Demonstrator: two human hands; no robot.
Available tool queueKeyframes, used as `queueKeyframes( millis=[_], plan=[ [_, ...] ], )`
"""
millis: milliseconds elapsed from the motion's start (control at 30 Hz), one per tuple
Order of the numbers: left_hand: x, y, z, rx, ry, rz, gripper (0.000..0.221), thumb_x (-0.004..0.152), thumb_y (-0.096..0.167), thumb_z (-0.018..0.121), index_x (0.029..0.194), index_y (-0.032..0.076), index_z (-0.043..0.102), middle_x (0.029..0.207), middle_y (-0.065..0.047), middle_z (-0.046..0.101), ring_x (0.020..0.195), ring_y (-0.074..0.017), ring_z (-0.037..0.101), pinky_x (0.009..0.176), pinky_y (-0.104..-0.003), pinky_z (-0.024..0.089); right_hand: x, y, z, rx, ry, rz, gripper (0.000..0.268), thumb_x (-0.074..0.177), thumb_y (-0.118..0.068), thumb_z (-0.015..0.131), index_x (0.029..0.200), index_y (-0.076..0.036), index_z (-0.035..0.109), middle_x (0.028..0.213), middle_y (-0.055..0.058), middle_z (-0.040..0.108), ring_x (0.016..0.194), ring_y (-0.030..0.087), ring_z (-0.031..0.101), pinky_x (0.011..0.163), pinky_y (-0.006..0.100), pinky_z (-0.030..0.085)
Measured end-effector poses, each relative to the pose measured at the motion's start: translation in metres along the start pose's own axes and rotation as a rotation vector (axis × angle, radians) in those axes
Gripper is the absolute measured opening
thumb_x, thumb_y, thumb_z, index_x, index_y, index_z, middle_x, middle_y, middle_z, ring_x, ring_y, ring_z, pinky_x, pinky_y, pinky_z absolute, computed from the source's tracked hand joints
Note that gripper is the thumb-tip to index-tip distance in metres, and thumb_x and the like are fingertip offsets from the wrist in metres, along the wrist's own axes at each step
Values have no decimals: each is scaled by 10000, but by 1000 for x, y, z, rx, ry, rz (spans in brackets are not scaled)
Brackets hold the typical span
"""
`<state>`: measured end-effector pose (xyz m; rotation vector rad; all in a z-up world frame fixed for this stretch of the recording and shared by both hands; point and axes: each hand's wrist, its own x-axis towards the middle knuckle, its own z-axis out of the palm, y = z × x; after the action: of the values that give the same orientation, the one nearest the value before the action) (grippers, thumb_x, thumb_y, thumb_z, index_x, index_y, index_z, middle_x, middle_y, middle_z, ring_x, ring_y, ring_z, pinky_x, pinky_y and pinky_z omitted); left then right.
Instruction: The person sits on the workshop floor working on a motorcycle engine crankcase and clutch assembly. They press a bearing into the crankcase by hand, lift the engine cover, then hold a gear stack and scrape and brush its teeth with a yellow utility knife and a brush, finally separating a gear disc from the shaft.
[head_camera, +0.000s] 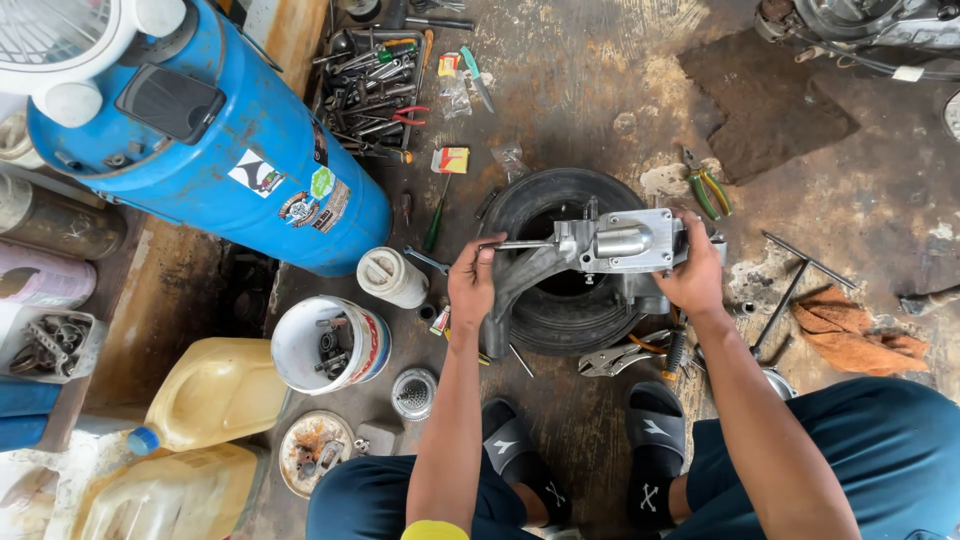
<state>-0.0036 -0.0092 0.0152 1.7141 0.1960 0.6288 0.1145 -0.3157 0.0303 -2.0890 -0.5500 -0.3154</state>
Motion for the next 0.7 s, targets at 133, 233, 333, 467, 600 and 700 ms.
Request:
queueKeyframes(
  millis=[133,233,333,467,600,700],
  plan=[
    [10,-7,3,94,40,82,288,1097,281,491,1246,153,702,1181,-135,745,1120,-345,693,948,-482,550,7,36,8,-47,2,-41,701,775,-91,780,1425,-67,521,1175,320,667,1077,591,615,886,689,540],
    [18,-25,6,196,126,40,337,1078,370,498,938,157,719,939,-19,790,822,-257,759,808,-407,576,25,93,21,-244,-64,-170,925,812,-695,682,1502,-92,561,1222,283,687,1083,537,645,872,612,551],
    [26,-39,3,322,198,-102,301,1067,363,537,871,181,676,752,-17,753,729,-296,738,749,-440,567,72,97,31,-372,-173,-195,931,785,-702,647,1520,-137,564,1226,226,724,1033,470,698,836,590,573],
    [28,-60,-2,258,231,-228,295,1079,375,507,916,197,676,774,-8,777,633,-247,718,726,-411,566,138,103,62,-468,-438,-81,583,812,-621,677,1168,-160,709,884,145,758,897,448,730,809,595,582],
    [35,-88,-10,108,136,-341,359,1134,339,408,1024,131,679,854,-57,797,554,-177,684,651,-360,551,182,106,82,-534,-742,164,610,854,-653,643,1329,-275,697,1215,86,766,1184,422,672,1025,569,533],
    [34,-131,-23,-99,64,-473,476,1149,364,253,1146,121,661,950,-71,805,660,-187,703,703,-338,534,189,133,110,-601,-765,183,649,877,-707,595,1415,-344,633,1307,39,730,1238,378,652,1064,543,510]
  ],
)
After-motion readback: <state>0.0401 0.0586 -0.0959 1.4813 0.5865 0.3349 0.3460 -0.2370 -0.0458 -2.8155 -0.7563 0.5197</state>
